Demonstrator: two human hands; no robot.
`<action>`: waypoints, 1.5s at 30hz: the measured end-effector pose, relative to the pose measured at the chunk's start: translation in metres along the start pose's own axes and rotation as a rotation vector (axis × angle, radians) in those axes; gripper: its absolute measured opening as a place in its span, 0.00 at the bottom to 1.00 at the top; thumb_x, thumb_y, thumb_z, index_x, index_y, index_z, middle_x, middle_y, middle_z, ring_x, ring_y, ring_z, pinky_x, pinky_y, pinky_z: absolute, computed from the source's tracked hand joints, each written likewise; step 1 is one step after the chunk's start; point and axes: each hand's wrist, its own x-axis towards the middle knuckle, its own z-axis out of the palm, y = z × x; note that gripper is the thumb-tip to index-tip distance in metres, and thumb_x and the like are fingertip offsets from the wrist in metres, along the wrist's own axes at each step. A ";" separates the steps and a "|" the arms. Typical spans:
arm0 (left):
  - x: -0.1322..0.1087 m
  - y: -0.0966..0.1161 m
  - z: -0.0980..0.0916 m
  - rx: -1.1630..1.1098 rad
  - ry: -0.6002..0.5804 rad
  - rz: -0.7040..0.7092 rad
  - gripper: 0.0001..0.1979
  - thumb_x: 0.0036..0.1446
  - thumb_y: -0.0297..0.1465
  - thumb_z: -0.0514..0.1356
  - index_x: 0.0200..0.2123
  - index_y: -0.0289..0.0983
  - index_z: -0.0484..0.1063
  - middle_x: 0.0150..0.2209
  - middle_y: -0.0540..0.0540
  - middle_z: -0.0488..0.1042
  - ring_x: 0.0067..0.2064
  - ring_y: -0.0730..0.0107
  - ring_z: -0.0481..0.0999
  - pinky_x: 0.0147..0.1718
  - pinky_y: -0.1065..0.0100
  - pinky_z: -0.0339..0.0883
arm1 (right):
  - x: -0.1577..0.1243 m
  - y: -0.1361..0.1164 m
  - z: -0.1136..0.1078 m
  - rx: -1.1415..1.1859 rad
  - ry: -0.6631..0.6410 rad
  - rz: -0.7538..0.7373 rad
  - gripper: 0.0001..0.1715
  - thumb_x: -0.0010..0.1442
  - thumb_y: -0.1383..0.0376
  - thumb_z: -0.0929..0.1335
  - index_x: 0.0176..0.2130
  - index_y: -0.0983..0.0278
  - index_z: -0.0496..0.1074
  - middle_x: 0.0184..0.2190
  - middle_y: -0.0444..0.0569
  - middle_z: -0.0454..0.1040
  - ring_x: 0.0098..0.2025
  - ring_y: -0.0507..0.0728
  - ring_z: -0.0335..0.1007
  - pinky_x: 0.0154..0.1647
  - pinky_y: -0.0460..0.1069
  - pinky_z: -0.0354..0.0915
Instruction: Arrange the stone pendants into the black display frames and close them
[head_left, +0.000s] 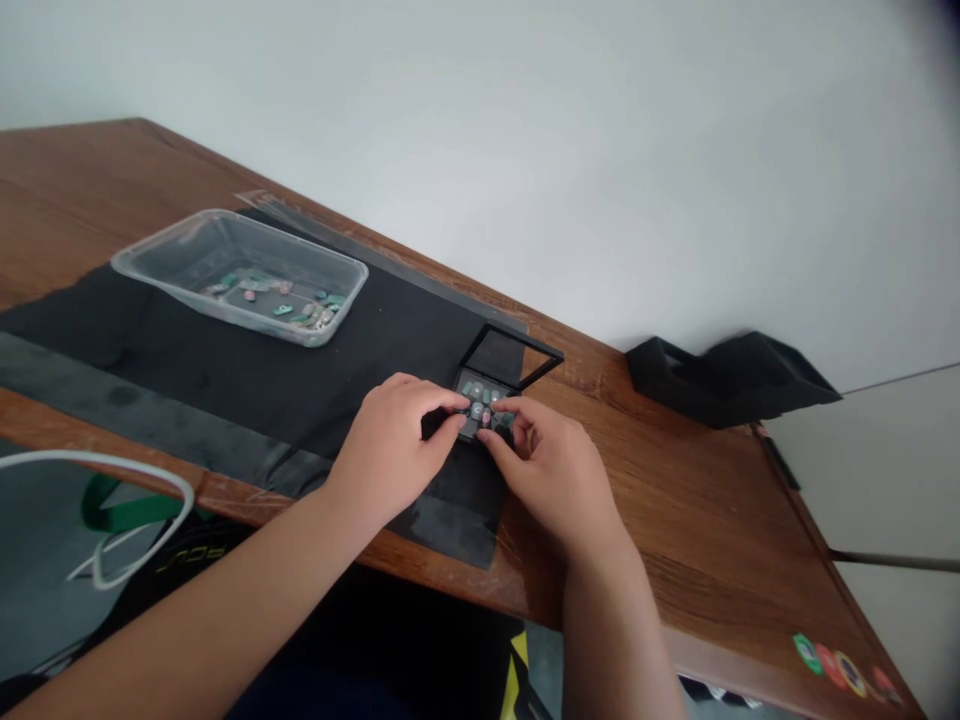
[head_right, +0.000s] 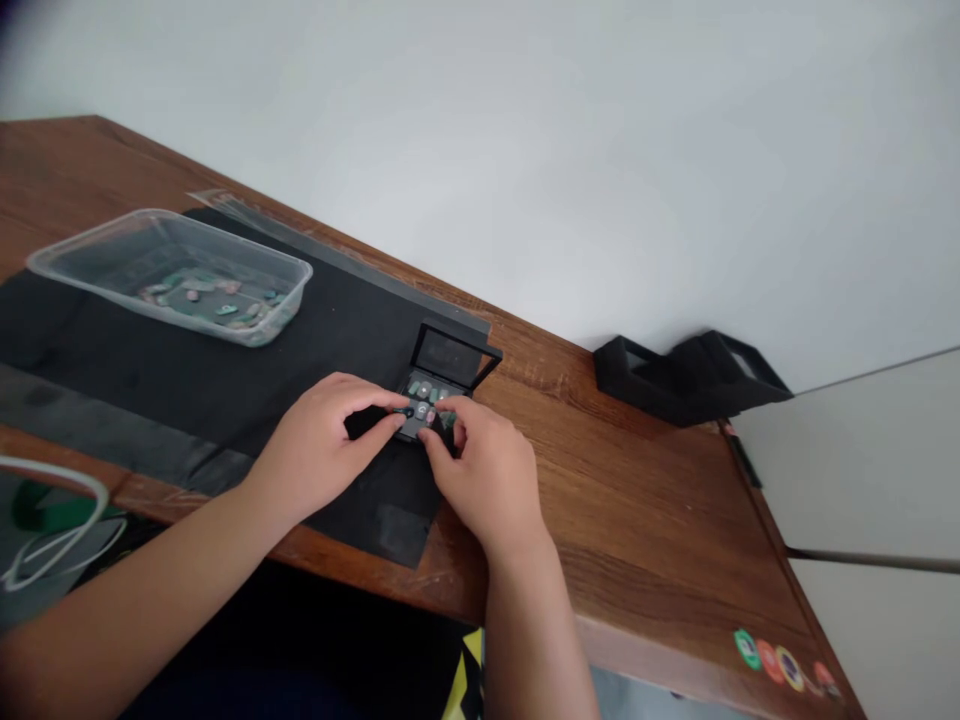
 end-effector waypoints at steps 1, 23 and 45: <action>0.000 0.000 0.000 -0.015 -0.002 -0.016 0.07 0.60 0.28 0.64 0.41 0.41 0.81 0.40 0.49 0.83 0.45 0.58 0.76 0.47 0.54 0.71 | 0.000 0.000 0.000 0.003 -0.003 0.000 0.12 0.59 0.59 0.72 0.45 0.55 0.77 0.24 0.40 0.71 0.28 0.54 0.67 0.28 0.47 0.53; 0.006 0.004 0.000 0.067 0.044 -0.086 0.02 0.57 0.31 0.67 0.32 0.43 0.80 0.32 0.51 0.81 0.41 0.58 0.77 0.42 0.57 0.68 | -0.002 -0.002 -0.003 0.043 -0.015 0.012 0.09 0.63 0.57 0.70 0.43 0.55 0.78 0.21 0.39 0.68 0.25 0.52 0.64 0.27 0.47 0.52; 0.005 0.002 -0.002 -0.048 0.055 -0.104 0.05 0.59 0.30 0.63 0.35 0.43 0.80 0.35 0.50 0.83 0.40 0.61 0.80 0.43 0.60 0.71 | -0.005 -0.003 -0.004 0.050 -0.034 -0.008 0.10 0.63 0.58 0.70 0.44 0.56 0.78 0.21 0.40 0.69 0.25 0.53 0.65 0.27 0.47 0.53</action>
